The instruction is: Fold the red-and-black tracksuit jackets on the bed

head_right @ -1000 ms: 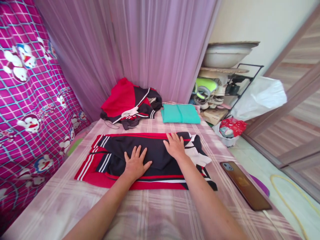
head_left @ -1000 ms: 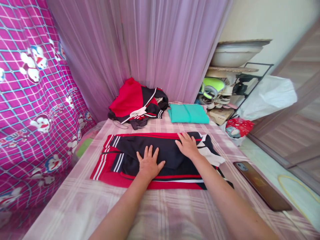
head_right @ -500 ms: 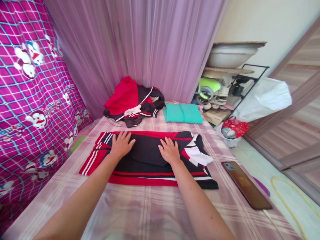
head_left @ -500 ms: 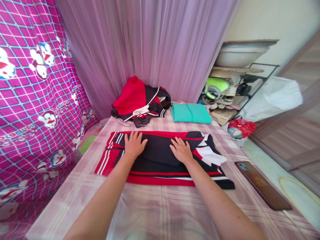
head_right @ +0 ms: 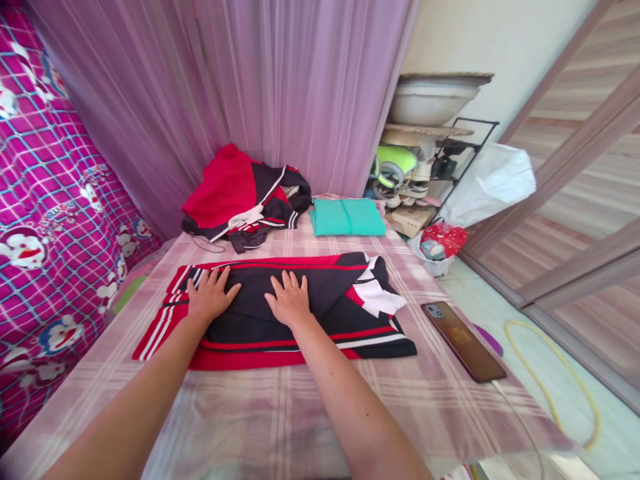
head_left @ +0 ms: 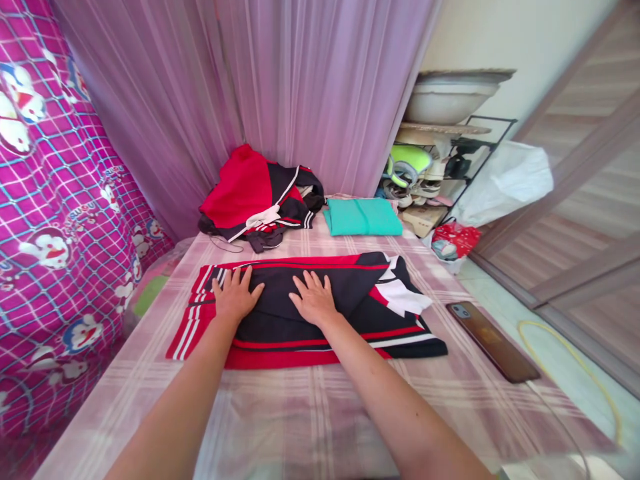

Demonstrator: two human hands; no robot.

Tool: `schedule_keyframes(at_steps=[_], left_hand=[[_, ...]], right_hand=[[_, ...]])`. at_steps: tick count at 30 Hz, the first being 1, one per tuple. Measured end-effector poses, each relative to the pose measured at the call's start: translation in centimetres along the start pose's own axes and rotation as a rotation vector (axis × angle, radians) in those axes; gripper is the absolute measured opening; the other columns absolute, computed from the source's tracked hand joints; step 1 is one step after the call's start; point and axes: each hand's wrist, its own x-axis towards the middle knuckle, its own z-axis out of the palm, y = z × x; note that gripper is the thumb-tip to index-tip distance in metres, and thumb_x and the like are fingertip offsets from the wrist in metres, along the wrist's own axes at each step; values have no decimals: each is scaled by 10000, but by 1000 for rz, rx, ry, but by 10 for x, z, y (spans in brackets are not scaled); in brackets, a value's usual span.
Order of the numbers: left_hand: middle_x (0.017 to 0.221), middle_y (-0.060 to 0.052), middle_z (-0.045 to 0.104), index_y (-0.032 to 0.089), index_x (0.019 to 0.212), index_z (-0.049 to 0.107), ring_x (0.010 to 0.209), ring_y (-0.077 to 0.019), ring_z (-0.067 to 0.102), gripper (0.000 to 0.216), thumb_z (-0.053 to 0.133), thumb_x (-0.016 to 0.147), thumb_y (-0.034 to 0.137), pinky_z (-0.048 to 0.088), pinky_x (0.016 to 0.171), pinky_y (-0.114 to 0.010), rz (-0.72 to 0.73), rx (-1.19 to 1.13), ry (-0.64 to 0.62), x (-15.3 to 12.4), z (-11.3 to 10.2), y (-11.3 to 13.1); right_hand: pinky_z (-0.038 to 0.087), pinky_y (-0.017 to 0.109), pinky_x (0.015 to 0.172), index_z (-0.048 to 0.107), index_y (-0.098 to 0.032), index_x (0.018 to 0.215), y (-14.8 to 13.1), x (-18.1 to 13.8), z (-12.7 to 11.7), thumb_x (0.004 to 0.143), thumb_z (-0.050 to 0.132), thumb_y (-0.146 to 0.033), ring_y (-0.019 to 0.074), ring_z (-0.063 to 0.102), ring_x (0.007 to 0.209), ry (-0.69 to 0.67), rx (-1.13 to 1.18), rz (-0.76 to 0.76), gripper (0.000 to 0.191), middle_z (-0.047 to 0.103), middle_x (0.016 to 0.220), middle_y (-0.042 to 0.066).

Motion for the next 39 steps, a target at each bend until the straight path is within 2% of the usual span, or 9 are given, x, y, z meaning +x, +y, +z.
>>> schedule_keyframes(at_steps=[5, 11, 17, 23, 28, 32, 36, 39], left_hand=[[1583, -130, 358, 281, 1503, 396, 1467, -372, 266, 653, 316, 943, 608, 140, 1149, -676, 8, 8, -15, 1, 1, -1], [1584, -137, 353, 252, 1495, 412, 1475, -361, 253, 652, 312, 949, 593, 131, 1156, -672, 10, 20, -25, 0, -2, 0], [1560, -125, 401, 221, 1460, 468, 1461, -362, 279, 617, 320, 957, 547, 157, 1157, -666, 18, -7, 19, -4, -4, 1], [1481, -105, 516, 209, 1376, 563, 1415, -314, 374, 522, 298, 979, 420, 199, 1171, -601, 52, -52, 141, -8, -6, -3], [1514, -107, 473, 214, 1399, 537, 1436, -327, 346, 529, 335, 968, 444, 229, 1160, -602, 65, -57, 49, -11, -8, -5], [1563, -113, 399, 229, 1446, 482, 1460, -336, 305, 554, 354, 961, 464, 230, 1158, -612, 105, -63, 61, -36, -5, -1], [1561, -102, 403, 247, 1446, 483, 1447, -322, 338, 541, 374, 961, 460, 251, 1157, -600, 144, -76, 68, -61, 0, 2], [1542, -105, 433, 230, 1420, 515, 1431, -309, 373, 519, 387, 963, 441, 279, 1154, -577, 128, -119, 75, -67, 1, 0]], right_hand=[[89, 566, 1182, 332, -279, 1541, 35, -16, -4, 992, 247, -568, 305, 192, 1495, 8, -41, 98, 626, 261, 1626, 97], [131, 520, 1190, 326, -287, 1543, 74, -38, -9, 1003, 234, -549, 282, 184, 1501, 37, -63, 211, 607, 229, 1639, 69], [144, 497, 1188, 324, -261, 1544, 107, -54, -6, 1015, 228, -510, 258, 232, 1487, 85, -121, 262, 593, 285, 1619, 78], [157, 505, 1181, 382, -232, 1519, 109, -56, -6, 1014, 243, -487, 258, 286, 1464, 150, -123, 246, 583, 347, 1590, 99], [174, 499, 1175, 396, -238, 1510, 105, -57, -7, 1013, 247, -472, 252, 294, 1458, 165, -124, 240, 570, 372, 1579, 90], [168, 497, 1177, 390, -241, 1513, 105, -57, -7, 1013, 237, -474, 242, 289, 1460, 166, -118, 253, 572, 369, 1581, 89], [172, 497, 1177, 410, -234, 1501, 104, -56, -7, 1016, 246, -470, 240, 304, 1452, 182, -113, 251, 564, 385, 1571, 90], [188, 486, 1172, 432, -232, 1488, 104, -57, -6, 1017, 261, -465, 242, 322, 1443, 205, -123, 240, 553, 402, 1562, 91]])
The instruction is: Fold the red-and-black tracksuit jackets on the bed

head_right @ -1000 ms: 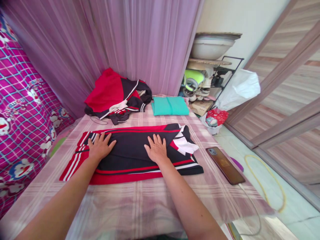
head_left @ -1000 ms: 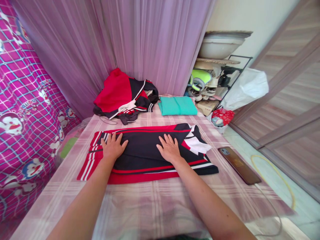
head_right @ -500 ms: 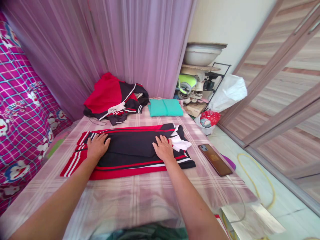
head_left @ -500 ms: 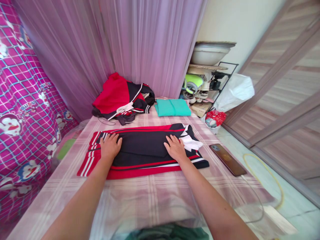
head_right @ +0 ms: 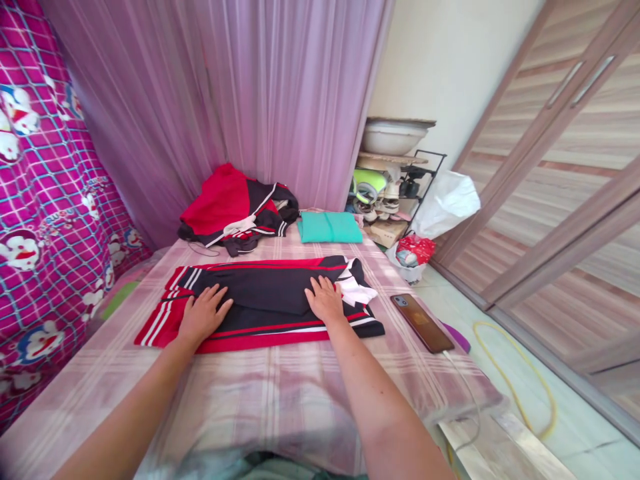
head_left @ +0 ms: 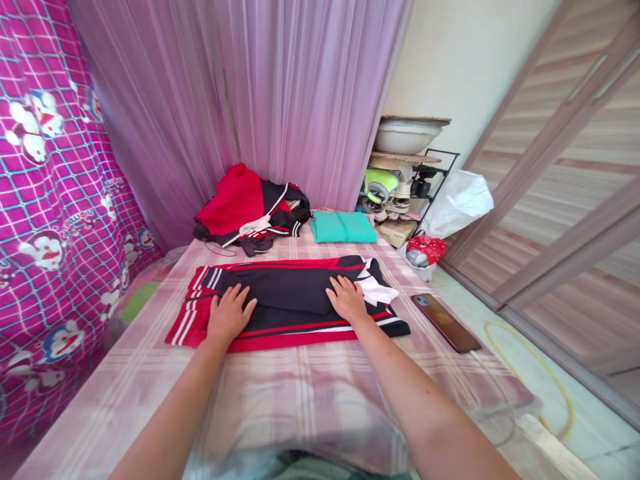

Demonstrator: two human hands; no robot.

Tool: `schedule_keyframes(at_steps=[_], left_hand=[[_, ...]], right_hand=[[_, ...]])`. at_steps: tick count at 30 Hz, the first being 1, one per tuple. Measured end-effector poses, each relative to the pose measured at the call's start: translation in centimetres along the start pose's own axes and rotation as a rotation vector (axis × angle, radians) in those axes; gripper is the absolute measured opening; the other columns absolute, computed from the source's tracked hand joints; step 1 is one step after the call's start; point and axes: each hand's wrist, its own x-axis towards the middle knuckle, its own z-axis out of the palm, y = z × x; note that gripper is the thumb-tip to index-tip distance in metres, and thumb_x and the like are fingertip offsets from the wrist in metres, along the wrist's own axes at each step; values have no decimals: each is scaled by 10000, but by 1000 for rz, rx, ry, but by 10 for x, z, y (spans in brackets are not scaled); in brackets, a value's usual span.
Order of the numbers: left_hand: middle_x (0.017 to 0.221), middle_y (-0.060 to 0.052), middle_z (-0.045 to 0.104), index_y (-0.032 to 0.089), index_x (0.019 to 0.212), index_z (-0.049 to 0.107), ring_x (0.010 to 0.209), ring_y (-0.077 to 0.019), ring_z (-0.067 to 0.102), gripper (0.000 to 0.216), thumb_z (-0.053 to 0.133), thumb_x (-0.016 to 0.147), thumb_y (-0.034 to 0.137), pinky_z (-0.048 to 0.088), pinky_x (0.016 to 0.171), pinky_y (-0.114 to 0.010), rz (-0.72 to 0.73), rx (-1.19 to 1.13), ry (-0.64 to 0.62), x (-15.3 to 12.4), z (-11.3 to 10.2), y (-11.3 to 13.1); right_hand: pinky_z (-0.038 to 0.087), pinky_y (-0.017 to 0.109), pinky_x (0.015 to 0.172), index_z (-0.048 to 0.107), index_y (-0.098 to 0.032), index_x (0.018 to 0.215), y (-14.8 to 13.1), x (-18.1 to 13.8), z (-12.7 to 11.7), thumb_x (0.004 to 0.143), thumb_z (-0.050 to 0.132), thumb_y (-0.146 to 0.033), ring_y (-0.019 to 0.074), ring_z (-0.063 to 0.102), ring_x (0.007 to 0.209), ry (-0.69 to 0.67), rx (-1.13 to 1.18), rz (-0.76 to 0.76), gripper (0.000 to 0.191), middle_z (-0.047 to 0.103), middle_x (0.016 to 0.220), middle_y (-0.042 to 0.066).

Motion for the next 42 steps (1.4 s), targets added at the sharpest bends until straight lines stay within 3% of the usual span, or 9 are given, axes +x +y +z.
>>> schedule_keyframes(at_steps=[10, 24, 35, 42], left_hand=[[1435, -80, 564, 244, 1303, 629, 1354, -264, 486, 440, 372, 964, 357, 322, 1147, -513, -2, -77, 104, -6, -4, -2], [1435, -79, 568, 210, 1289, 628, 1361, -245, 477, 429, 387, 957, 334, 292, 1170, -507, -30, -126, 78, -3, -2, -4], [1368, -82, 625, 222, 1227, 664, 1296, -262, 542, 375, 440, 943, 324, 357, 1133, -521, -13, -146, 144, 0, 6, -8], [1380, -60, 617, 247, 1220, 665, 1315, -257, 523, 362, 450, 938, 320, 320, 1155, -532, -24, -180, 146, 1, 9, -9]], right_hand=[[214, 472, 1164, 461, -235, 1472, 1, -1, 3, 1013, 266, -459, 242, 355, 1426, 35, -4, -11, 546, 431, 1544, 93], [214, 474, 1157, 469, -216, 1466, 0, -2, 1, 1012, 277, -450, 251, 356, 1423, 43, 12, -13, 545, 435, 1539, 109], [222, 481, 1154, 483, -218, 1454, 0, -2, 2, 1013, 304, -442, 251, 371, 1413, 59, 19, -13, 526, 450, 1528, 107], [231, 487, 1152, 483, -222, 1452, 2, -1, 4, 1012, 303, -444, 252, 373, 1411, 58, 19, -17, 524, 457, 1523, 105]])
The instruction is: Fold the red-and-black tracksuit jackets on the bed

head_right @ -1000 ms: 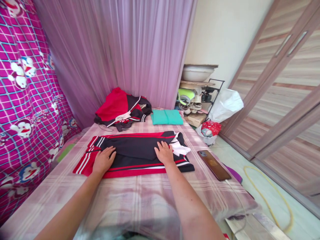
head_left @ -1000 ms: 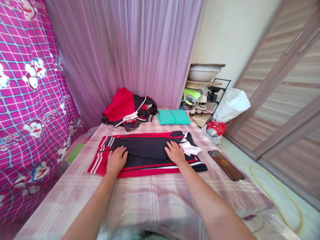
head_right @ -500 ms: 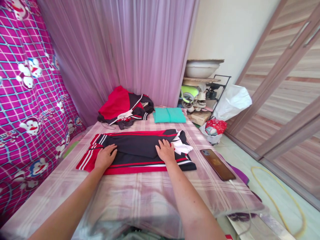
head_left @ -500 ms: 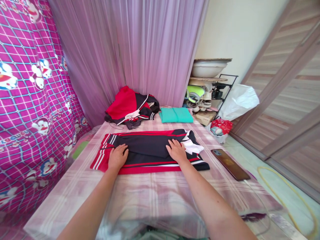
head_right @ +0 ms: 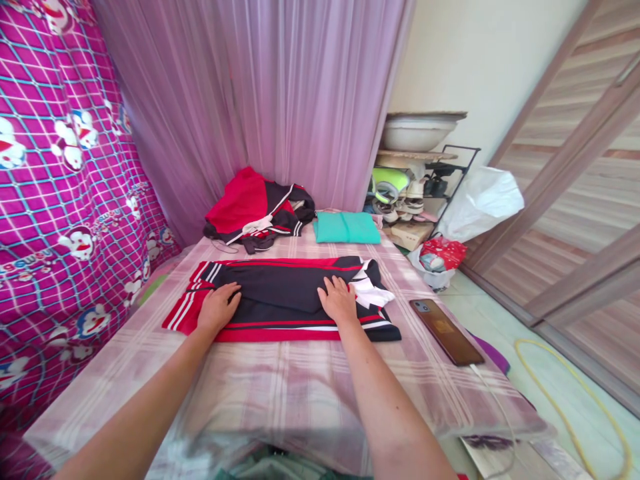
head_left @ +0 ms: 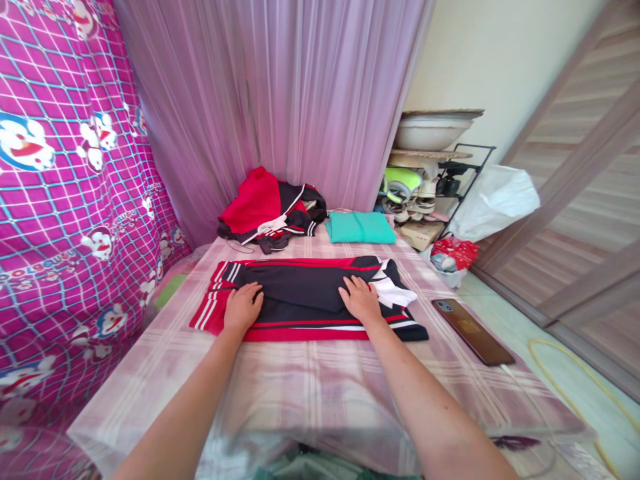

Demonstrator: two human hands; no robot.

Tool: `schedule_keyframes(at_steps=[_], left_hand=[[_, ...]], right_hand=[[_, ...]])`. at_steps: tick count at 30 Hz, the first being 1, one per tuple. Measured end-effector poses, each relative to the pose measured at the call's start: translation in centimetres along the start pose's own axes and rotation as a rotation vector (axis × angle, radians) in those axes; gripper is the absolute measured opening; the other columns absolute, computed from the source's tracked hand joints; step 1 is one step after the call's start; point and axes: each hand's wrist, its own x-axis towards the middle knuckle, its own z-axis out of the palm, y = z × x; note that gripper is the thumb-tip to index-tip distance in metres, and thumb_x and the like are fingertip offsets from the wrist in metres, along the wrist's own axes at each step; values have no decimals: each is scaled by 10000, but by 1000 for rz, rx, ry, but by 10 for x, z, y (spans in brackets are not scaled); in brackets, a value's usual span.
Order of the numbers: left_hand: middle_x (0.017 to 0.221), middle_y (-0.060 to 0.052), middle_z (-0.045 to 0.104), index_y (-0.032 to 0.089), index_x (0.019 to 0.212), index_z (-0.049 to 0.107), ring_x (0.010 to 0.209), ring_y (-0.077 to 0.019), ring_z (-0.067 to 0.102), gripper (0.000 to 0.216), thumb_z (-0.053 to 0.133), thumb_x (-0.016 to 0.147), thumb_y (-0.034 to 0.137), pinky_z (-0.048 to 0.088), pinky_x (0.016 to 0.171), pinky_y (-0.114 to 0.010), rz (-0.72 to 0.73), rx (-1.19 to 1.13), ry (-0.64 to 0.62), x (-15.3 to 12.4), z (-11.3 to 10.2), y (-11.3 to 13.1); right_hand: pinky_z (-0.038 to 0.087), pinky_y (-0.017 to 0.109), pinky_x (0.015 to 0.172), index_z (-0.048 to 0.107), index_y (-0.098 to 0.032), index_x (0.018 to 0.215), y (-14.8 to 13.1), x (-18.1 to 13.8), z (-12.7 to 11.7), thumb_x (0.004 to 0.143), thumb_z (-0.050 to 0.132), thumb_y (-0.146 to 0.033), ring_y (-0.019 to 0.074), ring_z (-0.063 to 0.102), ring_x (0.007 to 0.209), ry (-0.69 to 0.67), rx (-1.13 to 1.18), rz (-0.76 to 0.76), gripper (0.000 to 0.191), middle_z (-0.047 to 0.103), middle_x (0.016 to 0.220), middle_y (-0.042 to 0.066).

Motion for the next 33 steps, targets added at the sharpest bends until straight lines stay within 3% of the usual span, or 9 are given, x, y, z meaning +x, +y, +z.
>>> schedule_keyframes(at_steps=[33], left_hand=[[1354, -73, 635, 244, 1204, 679, 1283, -261, 553, 347, 475, 926, 290, 354, 1137, -525, 10, 5, 17, -5, -3, 3]], right_hand=[[250, 507, 1145, 462, -217, 1470, 4, 0, 10, 1011, 298, -427, 262, 372, 1417, -1, -86, -20, 530, 451, 1526, 115]])
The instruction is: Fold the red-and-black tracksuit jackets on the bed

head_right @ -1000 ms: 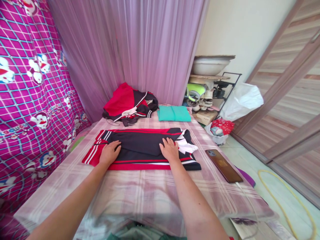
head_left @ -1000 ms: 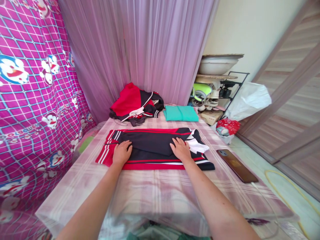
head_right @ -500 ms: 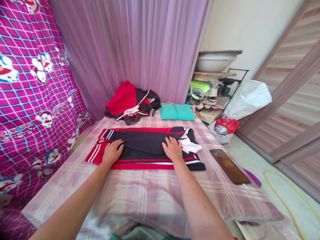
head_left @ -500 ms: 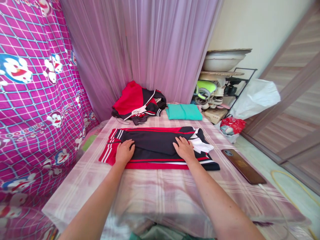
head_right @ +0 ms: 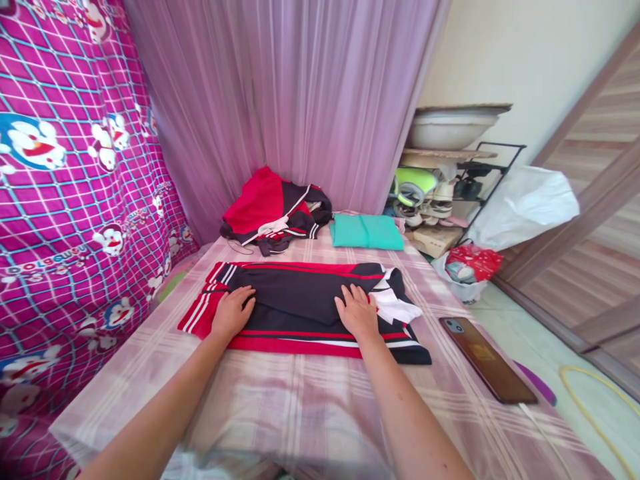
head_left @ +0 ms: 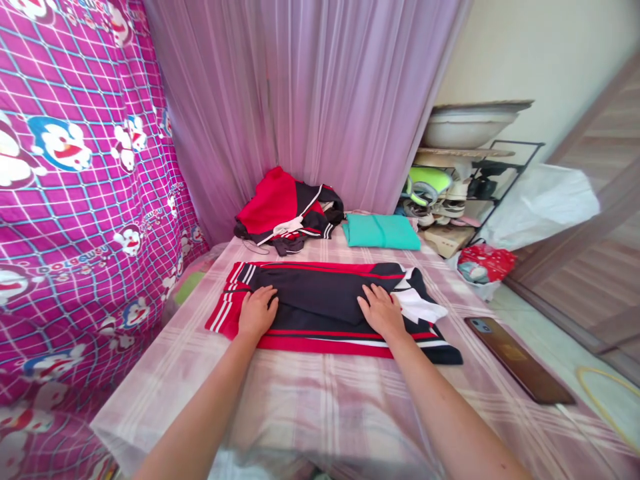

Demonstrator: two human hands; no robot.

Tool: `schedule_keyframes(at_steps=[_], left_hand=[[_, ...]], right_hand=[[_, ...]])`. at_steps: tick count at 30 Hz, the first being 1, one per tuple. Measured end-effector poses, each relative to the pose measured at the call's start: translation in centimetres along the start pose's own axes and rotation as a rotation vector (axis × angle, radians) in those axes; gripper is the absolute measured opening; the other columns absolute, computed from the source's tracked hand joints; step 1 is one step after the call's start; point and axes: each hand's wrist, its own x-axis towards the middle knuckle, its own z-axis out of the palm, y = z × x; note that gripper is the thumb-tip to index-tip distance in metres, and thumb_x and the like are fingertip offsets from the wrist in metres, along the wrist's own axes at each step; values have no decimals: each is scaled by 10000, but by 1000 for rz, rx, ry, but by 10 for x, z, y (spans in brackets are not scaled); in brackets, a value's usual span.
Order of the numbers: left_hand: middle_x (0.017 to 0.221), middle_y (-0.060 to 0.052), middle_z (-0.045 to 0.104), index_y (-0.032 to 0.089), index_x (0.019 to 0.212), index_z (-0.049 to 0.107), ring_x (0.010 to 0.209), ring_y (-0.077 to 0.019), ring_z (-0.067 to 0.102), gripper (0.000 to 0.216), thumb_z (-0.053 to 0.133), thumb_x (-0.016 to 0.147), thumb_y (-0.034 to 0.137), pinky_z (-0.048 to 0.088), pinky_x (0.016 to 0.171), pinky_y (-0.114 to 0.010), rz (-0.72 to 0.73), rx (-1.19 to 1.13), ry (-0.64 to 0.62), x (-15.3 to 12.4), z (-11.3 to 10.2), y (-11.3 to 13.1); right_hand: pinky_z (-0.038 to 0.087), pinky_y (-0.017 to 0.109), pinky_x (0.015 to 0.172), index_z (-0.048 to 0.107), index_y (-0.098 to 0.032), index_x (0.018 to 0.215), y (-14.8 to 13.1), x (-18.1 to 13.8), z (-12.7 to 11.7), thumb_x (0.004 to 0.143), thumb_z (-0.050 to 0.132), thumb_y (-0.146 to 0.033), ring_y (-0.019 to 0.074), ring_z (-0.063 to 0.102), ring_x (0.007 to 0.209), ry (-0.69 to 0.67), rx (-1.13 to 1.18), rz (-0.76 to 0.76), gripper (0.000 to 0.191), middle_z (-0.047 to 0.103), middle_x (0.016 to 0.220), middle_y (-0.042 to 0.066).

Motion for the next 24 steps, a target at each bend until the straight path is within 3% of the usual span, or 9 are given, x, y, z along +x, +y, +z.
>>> schedule_keyframes(at_steps=[6, 11, 16, 20, 24], left_hand=[[1362, -79, 629, 244, 1219, 668, 1286, -270, 551, 351, 474, 930, 292, 358, 1130, -549, 1, -4, -2, -1, 0, 0], [1369, -82, 624, 246, 1228, 662, 1290, -267, 547, 355, 465, 938, 304, 354, 1135, -544, 15, 15, 2, -2, 3, -2], [1462, -94, 538, 226, 1340, 581, 1378, -289, 454, 435, 475, 933, 337, 351, 1142, -522, -3, 57, 15, -2, 6, -4], [1478, -113, 516, 197, 1370, 553, 1400, -309, 421, 475, 479, 932, 365, 338, 1146, -532, -4, 73, -11, -1, 8, -4], [1455, -109, 543, 210, 1348, 575, 1383, -314, 441, 460, 493, 922, 362, 333, 1142, -544, -3, 64, -15, 0, 5, -5]], right_hand=[[154, 608, 1155, 551, -202, 1391, -11, 16, -17, 995, 332, -394, 281, 419, 1380, -16, 16, -22, 492, 495, 1487, 137], [213, 517, 1165, 476, -222, 1456, -59, 46, -39, 998, 336, -409, 262, 362, 1423, -16, 127, -182, 514, 433, 1538, 120], [179, 542, 1177, 404, -263, 1504, -91, 54, -25, 1005, 308, -495, 264, 257, 1480, -187, 174, -312, 559, 323, 1601, 105], [170, 549, 1180, 392, -263, 1510, -78, 50, -12, 1005, 279, -528, 260, 244, 1486, -241, 148, -264, 581, 303, 1609, 103], [189, 525, 1180, 453, -257, 1474, -43, 53, -16, 1014, 276, -478, 244, 290, 1468, -211, 97, -231, 540, 364, 1582, 89]])
